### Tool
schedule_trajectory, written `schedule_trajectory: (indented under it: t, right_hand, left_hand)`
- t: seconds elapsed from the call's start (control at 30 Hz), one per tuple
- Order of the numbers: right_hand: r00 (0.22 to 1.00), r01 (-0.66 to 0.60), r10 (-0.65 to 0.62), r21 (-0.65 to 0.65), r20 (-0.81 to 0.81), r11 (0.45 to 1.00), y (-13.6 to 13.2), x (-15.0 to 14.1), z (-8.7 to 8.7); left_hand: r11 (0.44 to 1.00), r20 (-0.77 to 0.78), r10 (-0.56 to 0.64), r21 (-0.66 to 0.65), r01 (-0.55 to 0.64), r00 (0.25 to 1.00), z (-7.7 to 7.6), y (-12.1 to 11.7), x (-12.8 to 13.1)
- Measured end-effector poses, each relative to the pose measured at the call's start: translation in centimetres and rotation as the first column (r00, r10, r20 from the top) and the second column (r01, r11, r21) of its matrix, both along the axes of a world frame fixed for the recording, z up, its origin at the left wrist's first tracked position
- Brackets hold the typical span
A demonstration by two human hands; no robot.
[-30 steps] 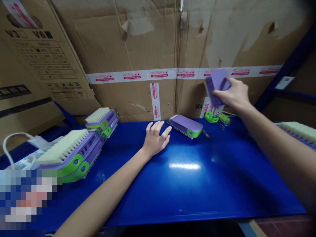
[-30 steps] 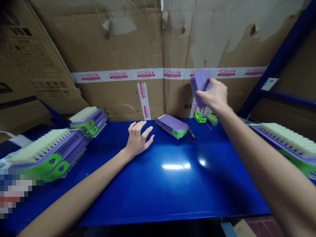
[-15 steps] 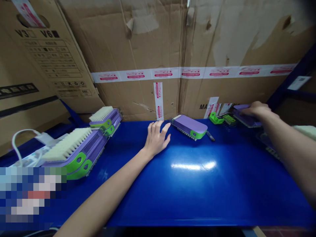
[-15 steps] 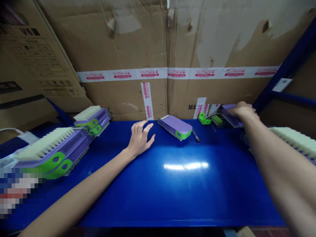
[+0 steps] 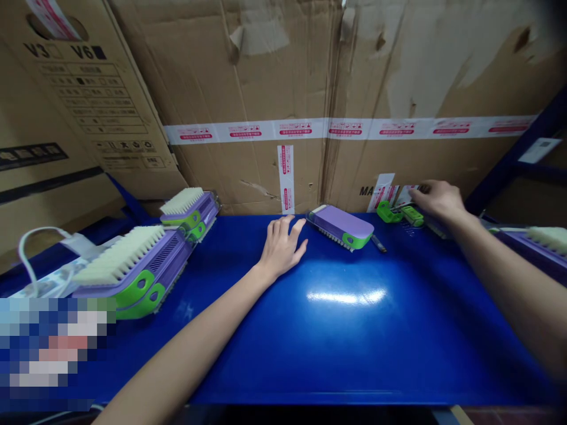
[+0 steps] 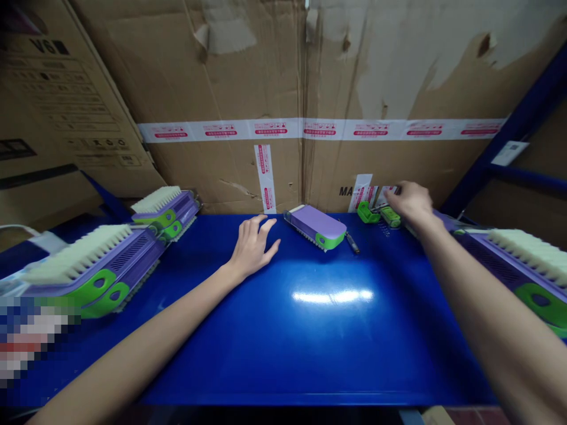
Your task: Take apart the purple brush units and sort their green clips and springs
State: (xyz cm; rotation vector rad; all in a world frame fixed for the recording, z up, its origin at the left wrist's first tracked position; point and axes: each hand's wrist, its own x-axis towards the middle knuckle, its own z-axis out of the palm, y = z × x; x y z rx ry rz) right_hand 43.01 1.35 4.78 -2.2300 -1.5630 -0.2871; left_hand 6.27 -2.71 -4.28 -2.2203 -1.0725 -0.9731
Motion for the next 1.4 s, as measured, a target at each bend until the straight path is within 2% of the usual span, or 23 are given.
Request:
schedule_trajectory:
  t: [0.07, 0.2, 0.33, 0.47, 0.6, 0.77, 0.97, 1.27, 1.4]
  right_hand:
    - [0.977, -0.149, 0.151, 0.021, -0.148, 0.989, -1.2, -3.8, -0.2]
    - [0.865, -0.432, 0.414, -0.003, -0.283, 0.902, -3.7, -10.5, -1.9]
    - [0.813, -0.486, 0.511, 0.16, -0.278, 0.859, -5.5, -13.7, -3.4]
    - [0.78, -0.477, 0.551, 0.288, -0.297, 0.83, -5.8, -14.2, -4.2]
    - [0.775, -0.52, 0.597, 0.326, -0.209, 0.79, -5.1, -13.5, -5.2]
    - [0.738, -0.606, 0.659, 0.286, -0.145, 0.742, -4.3, -12.7, -6.3]
    - [0.628, -0.743, 0.762, 0.17, -0.157, 0.647, -4.0, -12.9, -6.7]
    - [0.554, -0.801, 0.808, 0.136, -0.201, 0.584, -3.0, -13.6, -7.2]
    - [0.515, -0.816, 0.828, 0.168, -0.223, 0.553, -2.8, -13.7, -7.5]
  left_hand:
    - [1.0, 0.008, -0.004, -0.006, 0.004, 1.0, 0.0, 0.0, 0.0]
    - [0.999, -0.015, -0.034, 0.013, 0.034, 0.999, 0.2, -0.3, 0.0]
    - [0.989, -0.135, -0.136, 0.04, 0.142, 0.982, 0.4, -0.7, 0.1]
    - [0.989, -0.162, -0.125, 0.051, 0.135, 0.979, 0.7, -1.0, 0.2]
    - [0.993, -0.152, -0.112, 0.015, 0.115, 0.982, 1.0, -1.0, 0.0]
    - [1.0, -0.067, -0.015, 0.011, 0.016, 0.998, 0.9, -0.4, -0.3]
    - [0.996, 0.01, 0.082, -0.046, -0.081, 0.997, 0.2, 0.7, -0.7]
    - [0.975, -0.06, 0.217, -0.03, -0.219, 0.974, 0.4, 0.6, -0.7]
    - [0.982, -0.138, 0.186, 0.004, -0.187, 0.973, 0.8, 0.1, -0.5]
